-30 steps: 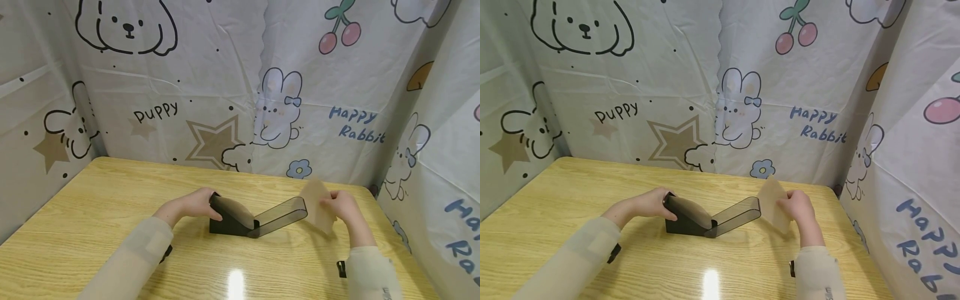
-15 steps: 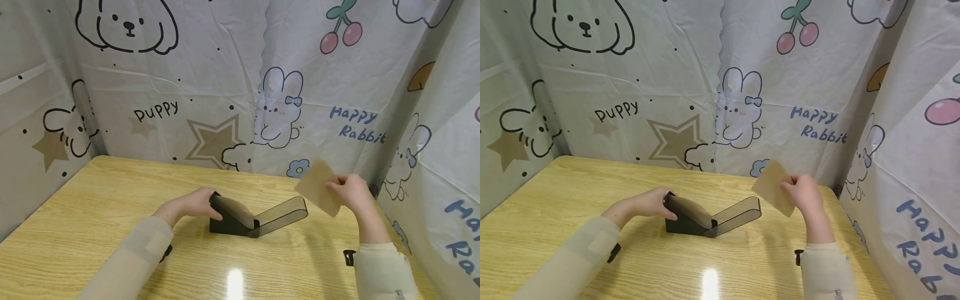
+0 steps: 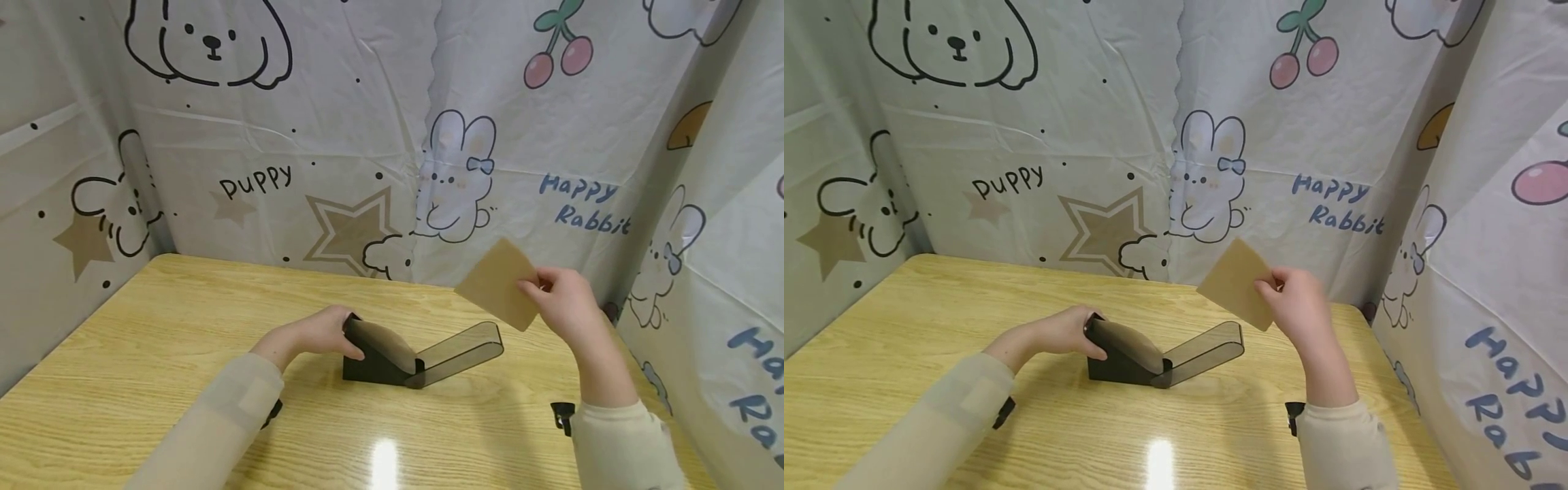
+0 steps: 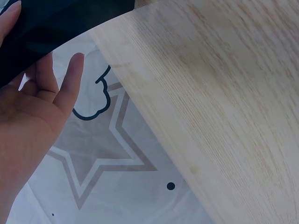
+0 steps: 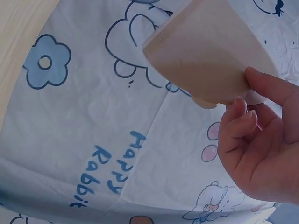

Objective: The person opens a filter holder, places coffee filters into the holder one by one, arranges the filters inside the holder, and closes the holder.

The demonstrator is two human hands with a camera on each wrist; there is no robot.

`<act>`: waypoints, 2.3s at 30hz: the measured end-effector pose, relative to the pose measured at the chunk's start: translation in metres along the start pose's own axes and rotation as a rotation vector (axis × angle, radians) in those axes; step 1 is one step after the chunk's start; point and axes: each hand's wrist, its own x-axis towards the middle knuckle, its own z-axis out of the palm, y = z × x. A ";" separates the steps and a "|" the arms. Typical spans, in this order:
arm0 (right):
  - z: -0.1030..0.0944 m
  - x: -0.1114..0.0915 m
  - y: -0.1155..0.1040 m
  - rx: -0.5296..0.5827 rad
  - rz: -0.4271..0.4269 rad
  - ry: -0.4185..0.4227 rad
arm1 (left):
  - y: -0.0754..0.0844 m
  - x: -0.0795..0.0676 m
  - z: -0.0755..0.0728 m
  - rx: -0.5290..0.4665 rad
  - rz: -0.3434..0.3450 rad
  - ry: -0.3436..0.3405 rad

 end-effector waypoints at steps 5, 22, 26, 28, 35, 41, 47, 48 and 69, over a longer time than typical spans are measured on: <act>0.004 -0.001 -0.012 0.056 -0.040 0.012 | -0.001 0.000 0.000 -0.011 -0.004 -0.006; 0.034 -0.004 -0.035 0.094 -0.115 -0.048 | 0.000 -0.001 0.000 -0.020 -0.003 -0.012; 0.042 -0.005 -0.038 0.081 -0.111 -0.067 | -0.001 0.000 0.000 -0.017 -0.004 -0.012; 0.045 -0.005 -0.039 0.075 -0.106 -0.080 | -0.001 0.000 0.000 -0.016 -0.002 -0.012; 0.055 -0.007 -0.045 0.057 -0.095 -0.117 | -0.001 -0.001 0.000 -0.015 0.005 -0.011; 0.070 -0.007 -0.046 0.025 -0.121 -0.126 | 0.000 -0.001 -0.001 -0.022 0.010 -0.017; 0.087 -0.008 -0.047 0.003 -0.142 -0.147 | 0.000 -0.001 0.000 -0.033 0.005 -0.019; 0.090 -0.008 -0.048 0.000 -0.144 -0.153 | 0.000 -0.001 -0.001 -0.031 0.006 -0.018; 0.140 -0.008 -0.056 -0.096 -0.184 -0.232 | 0.001 -0.001 -0.002 -0.031 0.012 -0.008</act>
